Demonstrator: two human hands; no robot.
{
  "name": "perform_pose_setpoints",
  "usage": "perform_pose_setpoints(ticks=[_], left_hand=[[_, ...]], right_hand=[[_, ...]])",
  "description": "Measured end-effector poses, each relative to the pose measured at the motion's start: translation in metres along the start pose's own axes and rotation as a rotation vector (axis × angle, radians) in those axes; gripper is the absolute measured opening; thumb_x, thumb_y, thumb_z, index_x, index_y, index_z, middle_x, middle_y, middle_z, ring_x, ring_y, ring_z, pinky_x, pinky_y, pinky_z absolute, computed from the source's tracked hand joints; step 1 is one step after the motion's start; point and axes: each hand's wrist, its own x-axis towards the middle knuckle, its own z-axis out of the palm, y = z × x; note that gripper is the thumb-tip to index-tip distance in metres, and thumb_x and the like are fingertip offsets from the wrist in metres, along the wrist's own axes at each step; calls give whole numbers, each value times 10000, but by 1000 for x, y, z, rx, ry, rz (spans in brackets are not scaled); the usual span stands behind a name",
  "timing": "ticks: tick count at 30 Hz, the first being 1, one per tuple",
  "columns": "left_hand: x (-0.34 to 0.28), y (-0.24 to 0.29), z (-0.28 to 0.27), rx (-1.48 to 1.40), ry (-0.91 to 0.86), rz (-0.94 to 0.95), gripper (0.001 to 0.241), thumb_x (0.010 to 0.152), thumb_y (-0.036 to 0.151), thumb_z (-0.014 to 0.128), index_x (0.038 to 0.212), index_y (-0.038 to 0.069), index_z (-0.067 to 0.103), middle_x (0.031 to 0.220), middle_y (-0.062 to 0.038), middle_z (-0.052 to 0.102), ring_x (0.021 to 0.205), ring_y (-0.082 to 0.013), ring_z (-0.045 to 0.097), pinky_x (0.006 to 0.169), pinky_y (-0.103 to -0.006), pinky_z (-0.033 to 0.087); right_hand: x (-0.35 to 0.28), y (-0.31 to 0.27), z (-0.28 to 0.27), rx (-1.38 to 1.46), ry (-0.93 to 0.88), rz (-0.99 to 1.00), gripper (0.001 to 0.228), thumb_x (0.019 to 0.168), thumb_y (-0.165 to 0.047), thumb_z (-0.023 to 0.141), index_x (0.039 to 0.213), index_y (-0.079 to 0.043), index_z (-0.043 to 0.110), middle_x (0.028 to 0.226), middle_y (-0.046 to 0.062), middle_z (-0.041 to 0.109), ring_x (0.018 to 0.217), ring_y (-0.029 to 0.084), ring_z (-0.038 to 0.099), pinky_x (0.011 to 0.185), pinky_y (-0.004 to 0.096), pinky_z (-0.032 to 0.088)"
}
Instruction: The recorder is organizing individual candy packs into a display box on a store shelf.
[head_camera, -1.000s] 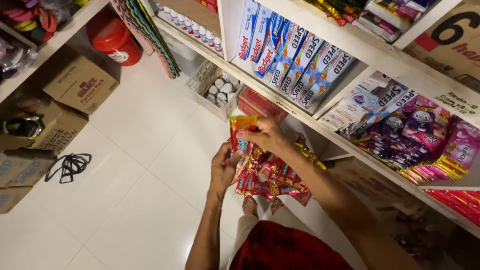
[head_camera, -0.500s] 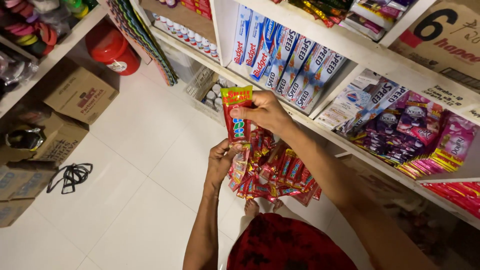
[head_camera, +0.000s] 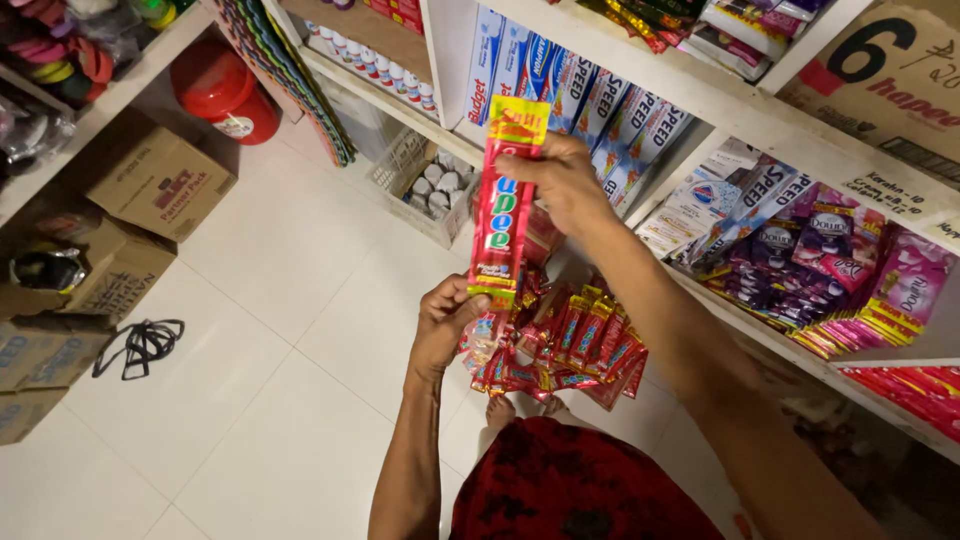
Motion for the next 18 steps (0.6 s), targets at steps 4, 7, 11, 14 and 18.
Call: perform_pose_setpoints(ticks=[4,7,11,14,18], left_hand=[[-2,-43,-16,65,22,59,51,955,-25,719,1002,-6,724,972,-33,747,870,-62,631,809,-214,505],[-6,-42,-9,36,99,63,70,942,-41,760,979,2,717,894,64,602,826,-37,558,762,-201,478],[-4,-29,0,65,16,41,50,954,-27,749,976,-1,713,882,56,620,815,-36,539,742,-202,459],[-2,-2,18,119,-49,14,41,967,-13,734,998,-4,709,910,37,658,835,-42,560,761,-206,467],[-1,17,34,188,-150,-49,68,988,19,694,1038,-20,717,951,-12,719,860,-60,595,785,-220,473]], right_hand=[[-3,9,-26,33,69,69,260,840,14,803,1092,-41,765,1009,62,775,874,134,727,823,307,598],[-8,17,-50,121,44,70,387,819,66,816,1185,-28,730,1093,73,764,967,159,721,895,320,583],[-14,26,-70,243,201,188,537,767,83,822,1244,-50,615,1126,103,726,1037,228,711,942,475,615],[-28,6,-55,-55,272,249,665,753,57,822,1324,-145,546,1208,99,664,1069,246,686,964,492,570],[-53,7,-53,-741,37,-99,632,865,-140,837,1416,-139,527,1374,149,570,1246,273,552,994,495,524]])
